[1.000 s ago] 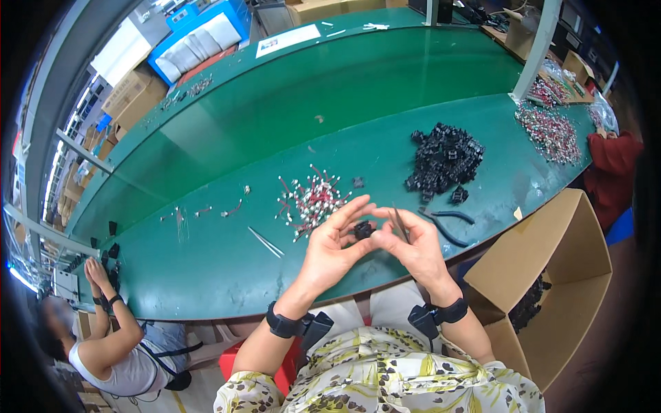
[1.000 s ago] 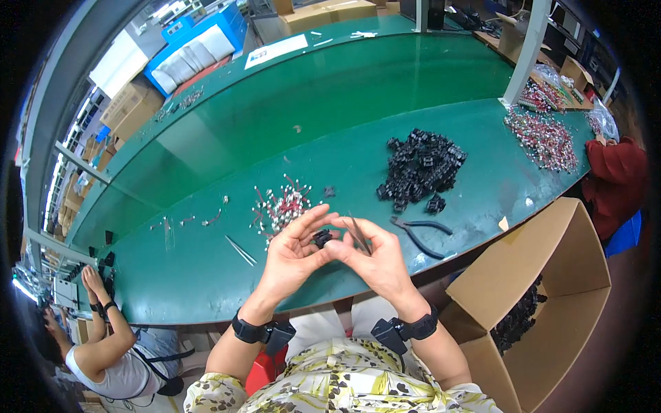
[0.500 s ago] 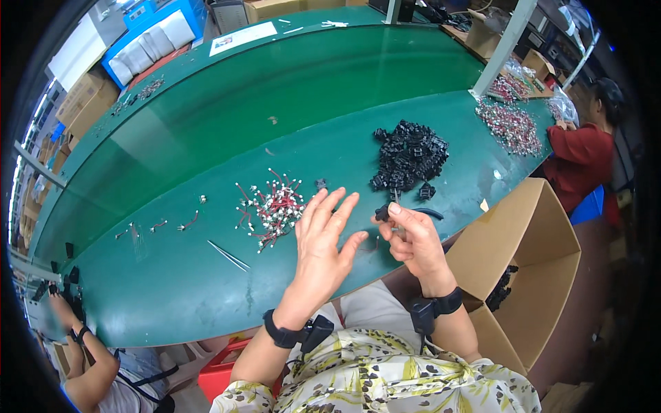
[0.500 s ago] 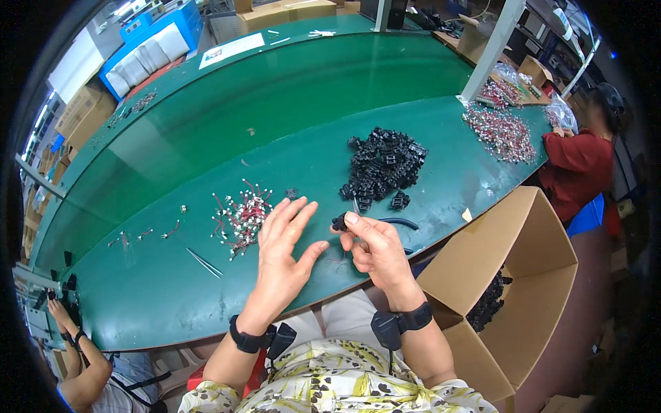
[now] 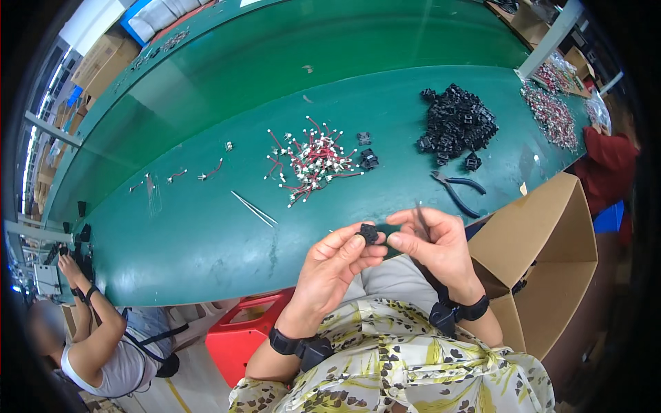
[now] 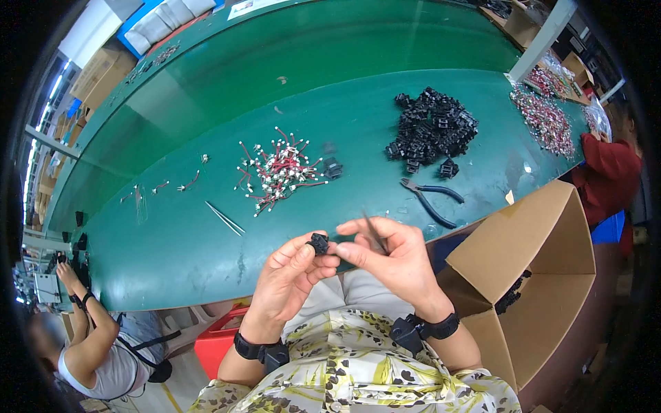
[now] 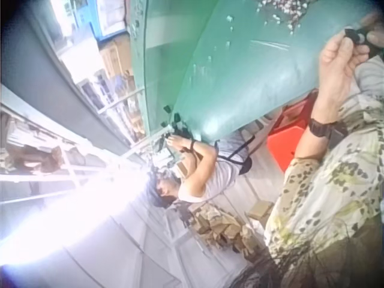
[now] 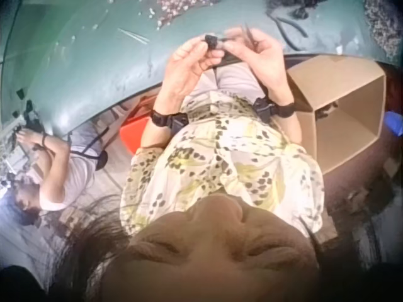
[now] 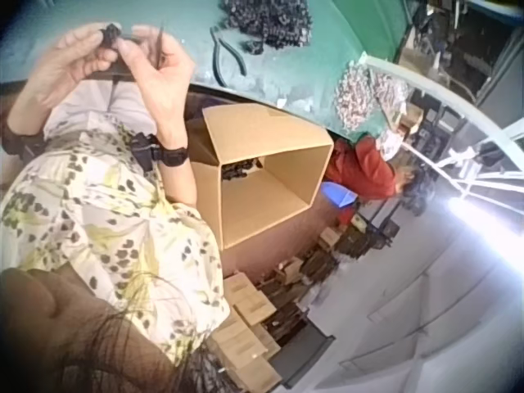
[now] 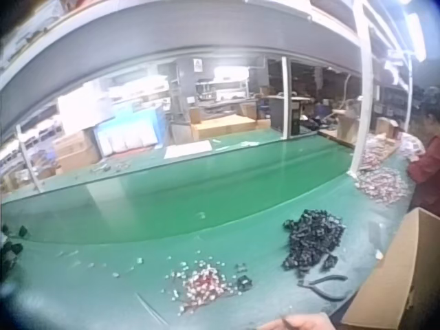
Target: The person assembles small electronic components by hand at a green workbench. They pick up black plastic housings and red-and-white wire connectors, inserting the wires into the housings. The person occasionally uses tweezers to adjust the components and places the finished assemblies into a cardboard box.
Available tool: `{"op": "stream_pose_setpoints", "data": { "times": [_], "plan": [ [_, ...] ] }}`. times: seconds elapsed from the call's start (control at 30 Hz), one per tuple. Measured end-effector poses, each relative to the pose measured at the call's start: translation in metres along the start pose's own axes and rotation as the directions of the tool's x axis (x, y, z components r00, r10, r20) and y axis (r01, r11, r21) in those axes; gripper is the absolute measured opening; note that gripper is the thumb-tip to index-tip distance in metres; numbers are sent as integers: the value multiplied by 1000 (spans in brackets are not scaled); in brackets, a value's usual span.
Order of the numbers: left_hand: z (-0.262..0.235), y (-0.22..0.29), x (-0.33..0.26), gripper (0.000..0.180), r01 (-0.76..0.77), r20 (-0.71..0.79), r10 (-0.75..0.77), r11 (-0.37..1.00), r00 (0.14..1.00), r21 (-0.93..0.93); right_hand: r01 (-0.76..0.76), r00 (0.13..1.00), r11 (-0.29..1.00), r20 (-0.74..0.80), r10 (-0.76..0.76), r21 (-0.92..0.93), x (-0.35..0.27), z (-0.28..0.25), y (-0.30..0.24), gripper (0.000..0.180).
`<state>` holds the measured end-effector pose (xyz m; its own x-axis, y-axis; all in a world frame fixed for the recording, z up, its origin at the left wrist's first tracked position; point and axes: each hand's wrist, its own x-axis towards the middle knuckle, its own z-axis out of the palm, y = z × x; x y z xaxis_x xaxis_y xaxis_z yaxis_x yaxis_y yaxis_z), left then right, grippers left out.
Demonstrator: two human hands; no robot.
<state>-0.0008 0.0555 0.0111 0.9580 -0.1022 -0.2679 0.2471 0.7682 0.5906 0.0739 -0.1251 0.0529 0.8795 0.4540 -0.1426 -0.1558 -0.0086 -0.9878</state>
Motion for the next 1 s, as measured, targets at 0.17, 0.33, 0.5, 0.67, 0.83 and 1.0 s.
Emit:
{"op": "stream_pose_setpoints", "data": {
  "times": [0.17, 0.33, 0.5, 0.67, 0.83, 1.0],
  "plan": [
    [-6, -1, -5, 33, 95, -9, -96, 994, 995, -62, 72, 993, 982, 108, -54, -175, 2, 12, 1, 30],
    [-8, 6, -9, 38, 166, 35, -162, 977, 986, -138, 2, 988, 1000, 153, -4, 11, 5, 12, 10, 23],
    [-11, 9, -7, 40, 153, 37, -150, 984, 988, -95, 1, 985, 1000, 172, -3, 13, 8, 16, 12, 20],
    [-15, 12, -7, 40, 156, 53, -153, 987, 987, -48, 104, 979, 979, 194, -69, -177, 10, 14, 13, 18],
    [-20, 21, -9, 35, 123, 44, -127, 989, 991, 85, 352, 926, 822, 292, -237, -448, 15, 23, -12, 20],
    [-32, 33, -8, 31, 178, 40, -183, 978, 982, 104, 355, 883, 805, 452, -123, -476, 34, 24, -22, 19]
  ]
}}
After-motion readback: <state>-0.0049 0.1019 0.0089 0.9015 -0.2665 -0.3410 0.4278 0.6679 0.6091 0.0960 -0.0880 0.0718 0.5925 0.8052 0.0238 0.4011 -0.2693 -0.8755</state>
